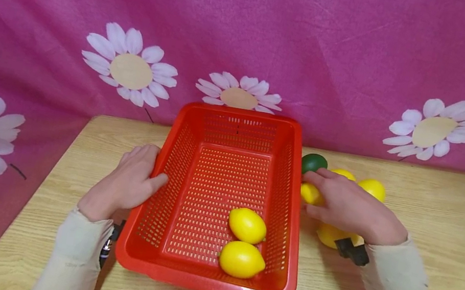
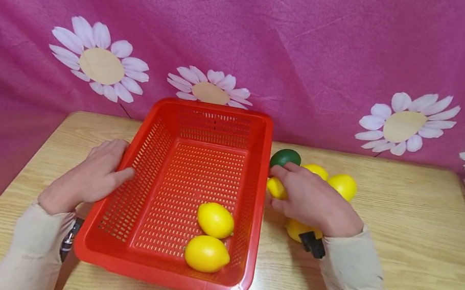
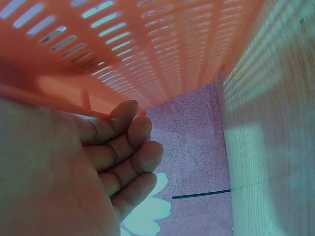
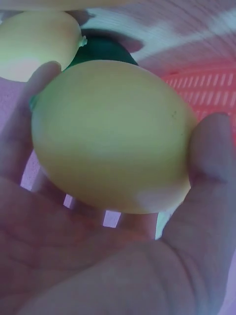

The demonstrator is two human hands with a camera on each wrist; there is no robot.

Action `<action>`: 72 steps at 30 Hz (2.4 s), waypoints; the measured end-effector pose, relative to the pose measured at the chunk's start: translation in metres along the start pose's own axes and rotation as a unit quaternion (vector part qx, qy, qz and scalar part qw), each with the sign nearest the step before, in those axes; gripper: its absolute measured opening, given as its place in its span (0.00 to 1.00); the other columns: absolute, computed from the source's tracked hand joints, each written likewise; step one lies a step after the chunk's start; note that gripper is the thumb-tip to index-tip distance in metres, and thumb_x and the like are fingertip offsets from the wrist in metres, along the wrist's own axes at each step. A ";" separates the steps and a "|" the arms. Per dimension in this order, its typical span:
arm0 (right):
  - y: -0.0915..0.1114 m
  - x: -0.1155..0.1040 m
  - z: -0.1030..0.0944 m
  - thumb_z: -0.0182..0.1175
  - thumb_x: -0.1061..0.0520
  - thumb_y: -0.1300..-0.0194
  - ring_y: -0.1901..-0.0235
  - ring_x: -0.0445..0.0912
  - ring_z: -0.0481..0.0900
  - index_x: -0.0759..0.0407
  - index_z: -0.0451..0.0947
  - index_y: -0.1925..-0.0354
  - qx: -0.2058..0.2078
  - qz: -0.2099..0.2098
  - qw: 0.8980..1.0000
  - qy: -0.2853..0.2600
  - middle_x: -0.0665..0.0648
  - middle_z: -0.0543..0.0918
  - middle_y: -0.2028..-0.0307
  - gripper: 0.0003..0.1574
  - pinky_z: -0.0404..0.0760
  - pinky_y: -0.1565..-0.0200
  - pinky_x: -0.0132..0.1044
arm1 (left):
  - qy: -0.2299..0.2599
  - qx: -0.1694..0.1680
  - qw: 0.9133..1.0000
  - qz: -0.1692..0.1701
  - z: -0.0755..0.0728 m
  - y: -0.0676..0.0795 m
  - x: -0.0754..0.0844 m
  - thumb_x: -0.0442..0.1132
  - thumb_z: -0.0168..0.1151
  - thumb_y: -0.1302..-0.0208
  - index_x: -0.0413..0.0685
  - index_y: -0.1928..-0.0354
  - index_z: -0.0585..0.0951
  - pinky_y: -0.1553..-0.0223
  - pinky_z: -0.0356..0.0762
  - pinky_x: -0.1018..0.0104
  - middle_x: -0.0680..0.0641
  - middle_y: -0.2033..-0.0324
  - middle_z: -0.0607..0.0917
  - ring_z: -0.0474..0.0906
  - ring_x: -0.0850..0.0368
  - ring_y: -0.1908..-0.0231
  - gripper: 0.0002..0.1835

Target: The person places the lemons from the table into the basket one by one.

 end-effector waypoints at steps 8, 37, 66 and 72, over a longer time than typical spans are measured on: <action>0.005 -0.001 -0.003 0.71 0.51 0.39 0.53 0.53 0.81 0.54 0.79 0.41 0.014 -0.001 1.000 -0.005 0.58 0.83 0.50 0.28 0.81 0.48 0.54 | -0.001 -0.005 1.000 -0.002 0.001 0.001 0.000 0.43 0.55 0.31 0.40 0.41 0.71 0.47 0.62 0.52 0.44 0.54 0.77 0.67 0.49 0.49 0.21; 0.011 -0.020 -0.029 0.71 0.50 0.37 0.48 0.52 0.78 0.54 0.78 0.40 0.112 -0.047 0.993 -0.005 0.56 0.81 0.48 0.29 0.83 0.46 0.53 | -0.001 0.000 1.000 0.003 -0.009 -0.001 0.000 0.43 0.53 0.30 0.39 0.42 0.72 0.48 0.61 0.52 0.43 0.54 0.77 0.67 0.48 0.49 0.19; 0.007 -0.036 -0.019 0.72 0.51 0.39 0.48 0.53 0.80 0.58 0.78 0.40 0.149 -0.091 0.985 0.009 0.58 0.82 0.48 0.31 0.84 0.45 0.54 | -0.002 -0.001 1.000 0.007 -0.001 -0.001 -0.001 0.43 0.54 0.31 0.39 0.41 0.72 0.50 0.63 0.54 0.44 0.53 0.78 0.68 0.49 0.51 0.21; 0.000 -0.044 -0.017 0.73 0.49 0.39 0.50 0.52 0.80 0.58 0.78 0.41 0.157 -0.112 0.981 0.005 0.57 0.81 0.49 0.31 0.83 0.45 0.52 | -0.001 -0.003 1.000 0.002 -0.001 -0.001 -0.002 0.44 0.54 0.31 0.39 0.40 0.71 0.50 0.64 0.54 0.44 0.53 0.78 0.68 0.49 0.50 0.22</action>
Point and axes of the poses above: each hand's wrist, its own y-axis away from the middle knuckle, its own z-axis out of the palm, x = y × z, the point moved 2 cm from there along -y, towards the middle knuckle
